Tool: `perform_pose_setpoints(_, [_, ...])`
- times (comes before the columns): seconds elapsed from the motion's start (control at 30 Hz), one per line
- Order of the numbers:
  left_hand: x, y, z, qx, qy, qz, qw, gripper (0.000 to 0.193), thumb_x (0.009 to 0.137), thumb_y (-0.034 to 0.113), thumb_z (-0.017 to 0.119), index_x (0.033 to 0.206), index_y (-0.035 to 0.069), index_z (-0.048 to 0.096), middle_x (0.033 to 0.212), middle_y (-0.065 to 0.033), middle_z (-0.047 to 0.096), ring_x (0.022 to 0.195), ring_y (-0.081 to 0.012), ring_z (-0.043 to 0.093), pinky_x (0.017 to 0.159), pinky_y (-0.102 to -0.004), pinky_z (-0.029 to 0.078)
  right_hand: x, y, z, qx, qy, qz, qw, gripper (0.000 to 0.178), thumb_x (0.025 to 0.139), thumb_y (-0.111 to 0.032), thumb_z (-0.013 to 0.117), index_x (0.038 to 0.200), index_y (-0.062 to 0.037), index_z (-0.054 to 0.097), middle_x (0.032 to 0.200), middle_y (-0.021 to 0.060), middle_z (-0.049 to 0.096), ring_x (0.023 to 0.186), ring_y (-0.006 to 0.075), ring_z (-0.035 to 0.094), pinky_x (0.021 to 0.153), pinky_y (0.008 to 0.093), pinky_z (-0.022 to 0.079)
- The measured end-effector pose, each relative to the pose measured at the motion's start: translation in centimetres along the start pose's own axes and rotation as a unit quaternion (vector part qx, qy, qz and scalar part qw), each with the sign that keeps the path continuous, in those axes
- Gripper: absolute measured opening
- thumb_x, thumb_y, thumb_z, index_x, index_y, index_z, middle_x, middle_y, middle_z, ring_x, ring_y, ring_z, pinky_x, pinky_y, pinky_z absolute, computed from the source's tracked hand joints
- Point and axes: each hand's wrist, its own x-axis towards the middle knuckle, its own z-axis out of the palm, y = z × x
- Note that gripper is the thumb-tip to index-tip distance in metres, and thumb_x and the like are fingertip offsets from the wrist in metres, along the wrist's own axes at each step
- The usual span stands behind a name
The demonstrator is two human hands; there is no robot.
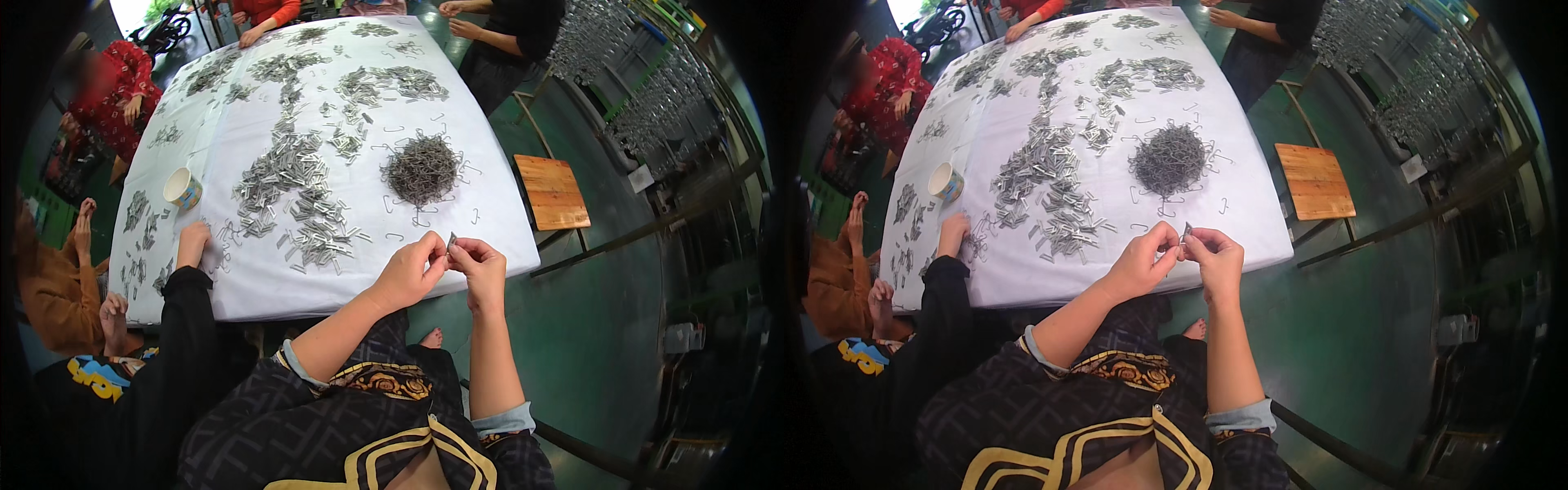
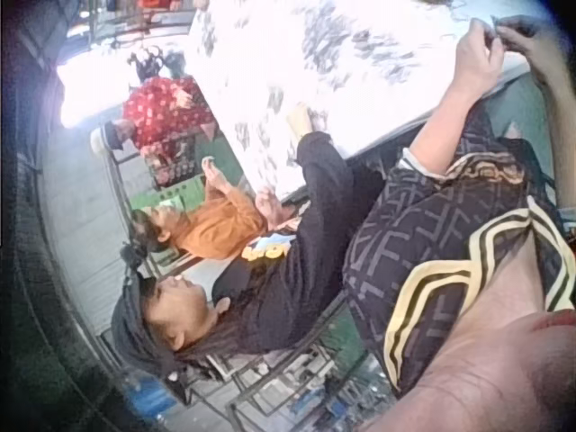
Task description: The person attaches small metal clips to a circular rack and then strings them together by hand.
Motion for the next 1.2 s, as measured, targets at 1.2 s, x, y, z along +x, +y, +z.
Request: perform_pose_setpoints(1.2, [2.7, -5.2, -3.9, 0.155, 0.047, 0.038, 0.986, 0.007, 0.077, 0.005, 0.064, 0.082, 0.000, 0.065, 0.076, -0.0125, 0.063, 0.068, -0.0216, 0.061, 0.064, -0.0298, 0.048, -7.0, -0.6, -7.0, -0.107, 0.211, -0.183, 0.954, 0.010, 0.077, -0.002, 0.063, 0.087, 0.0011, 0.063, 0.083, 0.0089, 0.064, 0.076, 0.0155, 0.060, 0.070, 0.0272, 0.049])
